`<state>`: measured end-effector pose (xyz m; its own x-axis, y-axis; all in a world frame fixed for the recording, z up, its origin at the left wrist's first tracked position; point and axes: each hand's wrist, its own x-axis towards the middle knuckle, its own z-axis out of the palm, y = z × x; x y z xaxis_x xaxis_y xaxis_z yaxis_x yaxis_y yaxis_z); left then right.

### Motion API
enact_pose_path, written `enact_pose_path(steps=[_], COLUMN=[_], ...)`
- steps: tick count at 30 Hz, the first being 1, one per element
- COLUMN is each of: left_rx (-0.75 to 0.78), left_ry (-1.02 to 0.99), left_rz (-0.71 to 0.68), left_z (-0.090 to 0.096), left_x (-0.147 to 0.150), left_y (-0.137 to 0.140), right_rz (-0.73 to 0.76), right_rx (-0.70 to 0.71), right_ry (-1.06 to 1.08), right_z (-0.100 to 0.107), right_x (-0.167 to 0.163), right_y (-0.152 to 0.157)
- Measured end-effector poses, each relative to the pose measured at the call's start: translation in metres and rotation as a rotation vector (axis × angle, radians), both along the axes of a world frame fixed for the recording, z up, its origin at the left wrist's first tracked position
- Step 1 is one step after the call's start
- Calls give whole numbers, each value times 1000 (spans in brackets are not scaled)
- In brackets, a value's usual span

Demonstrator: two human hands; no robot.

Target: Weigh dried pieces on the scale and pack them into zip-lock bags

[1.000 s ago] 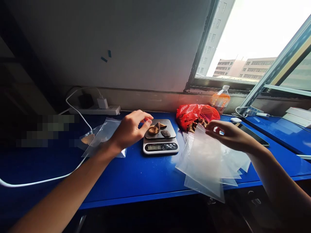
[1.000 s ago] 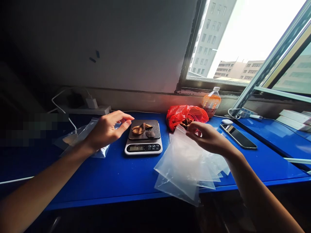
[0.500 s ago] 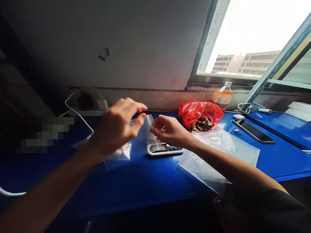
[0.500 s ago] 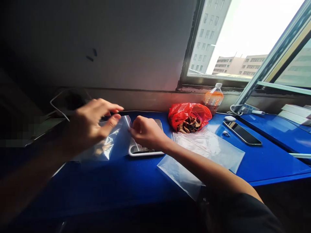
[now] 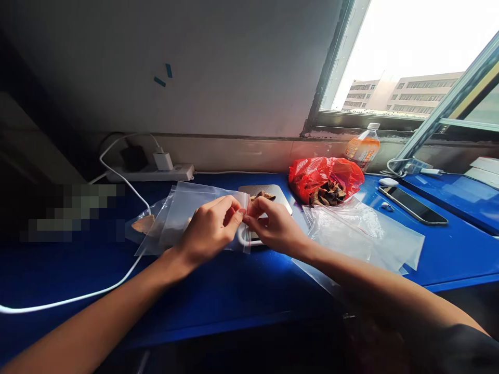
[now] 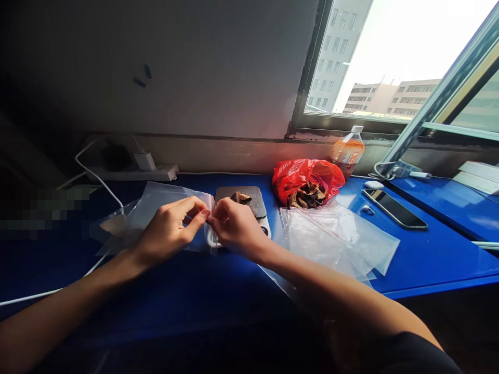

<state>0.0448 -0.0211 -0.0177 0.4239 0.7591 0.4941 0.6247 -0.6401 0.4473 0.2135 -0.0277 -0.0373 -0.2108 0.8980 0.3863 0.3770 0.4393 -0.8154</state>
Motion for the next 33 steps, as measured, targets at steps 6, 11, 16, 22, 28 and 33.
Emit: enact_pose_path(steps=[6, 11, 16, 22, 28, 33], left_rx=[-149, -369, -435, -583, -527, -638], left_ry=[-80, -217, -243, -288, -235, -270], left_rz=[-74, -172, -169, -191, -160, -159], left_z=[0, -2, -4, 3, 5, 7], left_x=[-1, -6, -6, -7, -11, -9], left_y=[4, 9, 11, 11, 12, 11], right_rz=[103, 109, 49, 31, 178, 95], right_rx=[17, 65, 61, 72, 86, 79], right_ry=[66, 90, 91, 59, 86, 68], right_z=[-2, -6, -6, -1, -5, -7], right_x=[0, -2, -5, -3, -2, -3], right_y=[-5, -6, -8, -12, -11, -11])
